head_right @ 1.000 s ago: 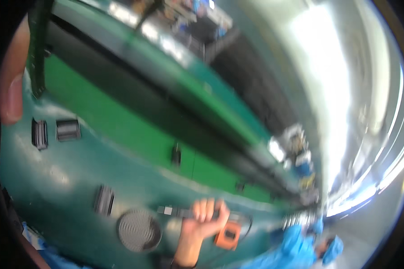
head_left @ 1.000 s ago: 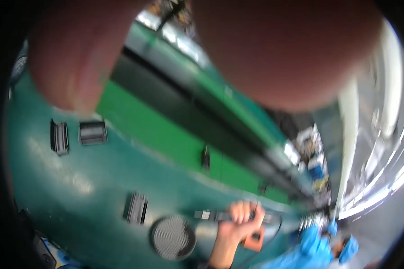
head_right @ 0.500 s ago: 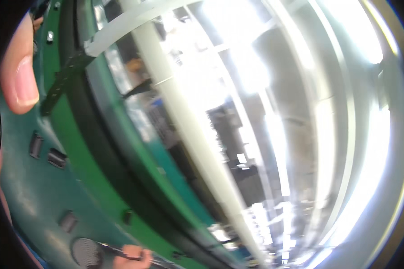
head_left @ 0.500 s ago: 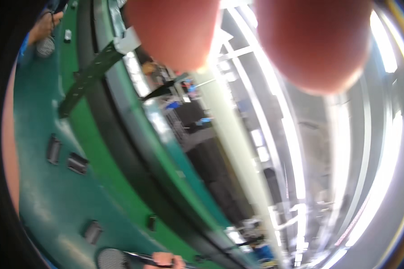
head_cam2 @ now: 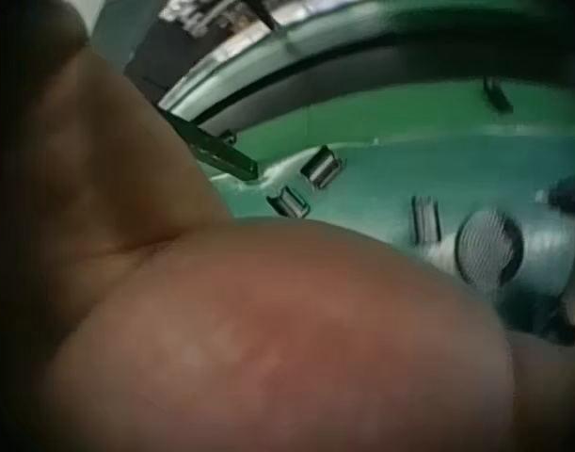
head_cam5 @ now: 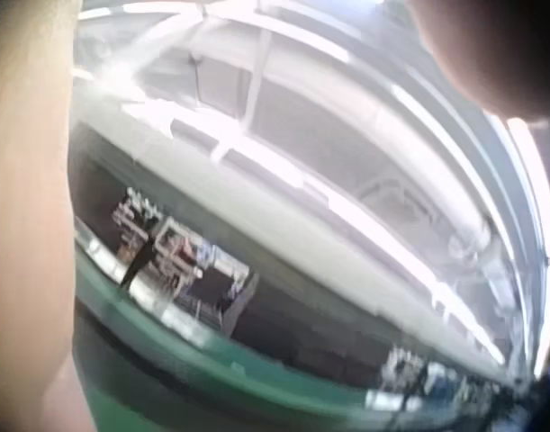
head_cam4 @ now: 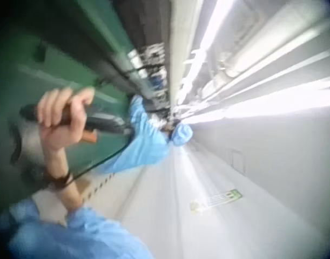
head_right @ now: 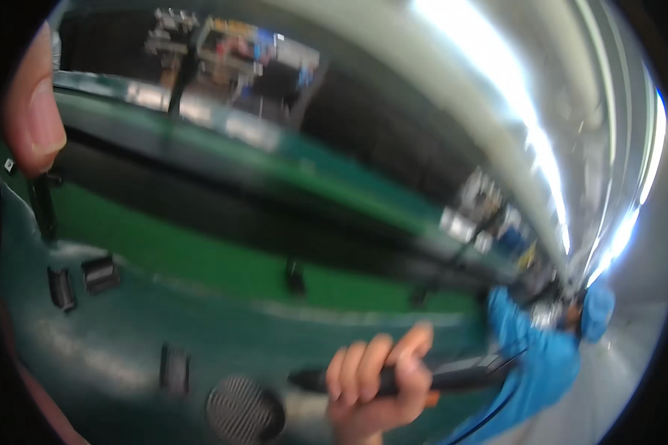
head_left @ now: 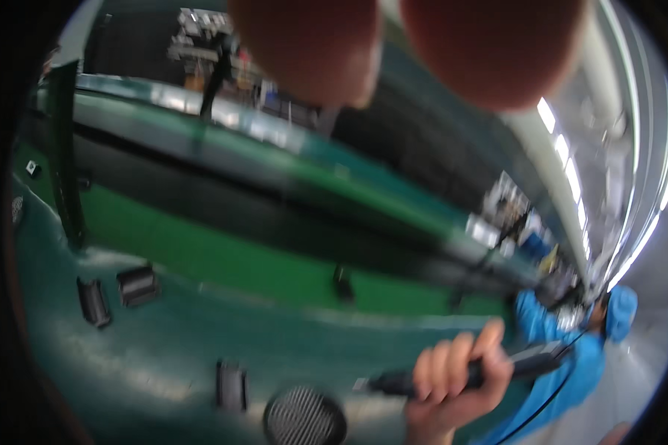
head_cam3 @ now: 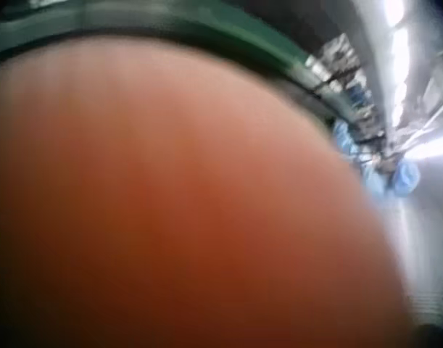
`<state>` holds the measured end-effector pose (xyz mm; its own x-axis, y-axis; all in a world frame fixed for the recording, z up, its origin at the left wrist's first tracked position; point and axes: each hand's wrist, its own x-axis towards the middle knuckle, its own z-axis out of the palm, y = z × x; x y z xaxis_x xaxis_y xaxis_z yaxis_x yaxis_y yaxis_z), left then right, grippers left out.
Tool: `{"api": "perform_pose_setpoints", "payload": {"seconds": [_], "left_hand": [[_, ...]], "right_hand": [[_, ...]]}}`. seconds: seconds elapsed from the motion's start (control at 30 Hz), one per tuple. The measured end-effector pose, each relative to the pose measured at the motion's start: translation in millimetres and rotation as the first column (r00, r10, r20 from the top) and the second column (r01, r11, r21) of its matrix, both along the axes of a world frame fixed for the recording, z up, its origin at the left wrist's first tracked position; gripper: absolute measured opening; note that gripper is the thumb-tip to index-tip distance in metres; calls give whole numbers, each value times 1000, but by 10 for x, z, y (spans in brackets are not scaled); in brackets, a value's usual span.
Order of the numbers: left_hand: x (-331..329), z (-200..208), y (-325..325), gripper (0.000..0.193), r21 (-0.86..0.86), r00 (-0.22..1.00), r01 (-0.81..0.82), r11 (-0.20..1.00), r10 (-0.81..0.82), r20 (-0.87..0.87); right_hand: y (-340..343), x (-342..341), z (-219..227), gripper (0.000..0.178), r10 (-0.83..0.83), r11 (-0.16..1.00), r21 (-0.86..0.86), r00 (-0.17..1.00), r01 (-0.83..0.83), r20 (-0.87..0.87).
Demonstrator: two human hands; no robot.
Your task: The person assembles plastic battery housings by inserting internal components and securing them using an electric screwdriver.
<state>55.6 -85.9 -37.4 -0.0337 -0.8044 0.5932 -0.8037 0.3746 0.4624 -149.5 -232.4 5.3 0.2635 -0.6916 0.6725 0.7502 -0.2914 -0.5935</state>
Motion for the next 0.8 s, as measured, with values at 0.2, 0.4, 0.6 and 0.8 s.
{"api": "perform_pose_setpoints", "payload": {"seconds": [0.2, 0.4, 0.6, 0.8], "left_hand": [[352, 532, -80, 24, -83, 987, -149, 985, 154, 55], [397, 83, 114, 54, 436, 982, 21, 900, -100, 158], [211, -422, 20, 44, 383, 945, 28, 923, -149, 290], [150, -441, -98, 34, 371, 912, 151, 916, -274, 304]], "right_hand": [[-73, -20, 234, 16, -24, 990, -139, 953, -19, -303], [69, 26, -206, 29, 90, 988, 147, 936, -41, -341], [82, 69, -321, 29, 152, 954, 295, 922, -43, -357], [-18, 178, -475, 26, 211, 936, 338, 925, -98, -317]]}}
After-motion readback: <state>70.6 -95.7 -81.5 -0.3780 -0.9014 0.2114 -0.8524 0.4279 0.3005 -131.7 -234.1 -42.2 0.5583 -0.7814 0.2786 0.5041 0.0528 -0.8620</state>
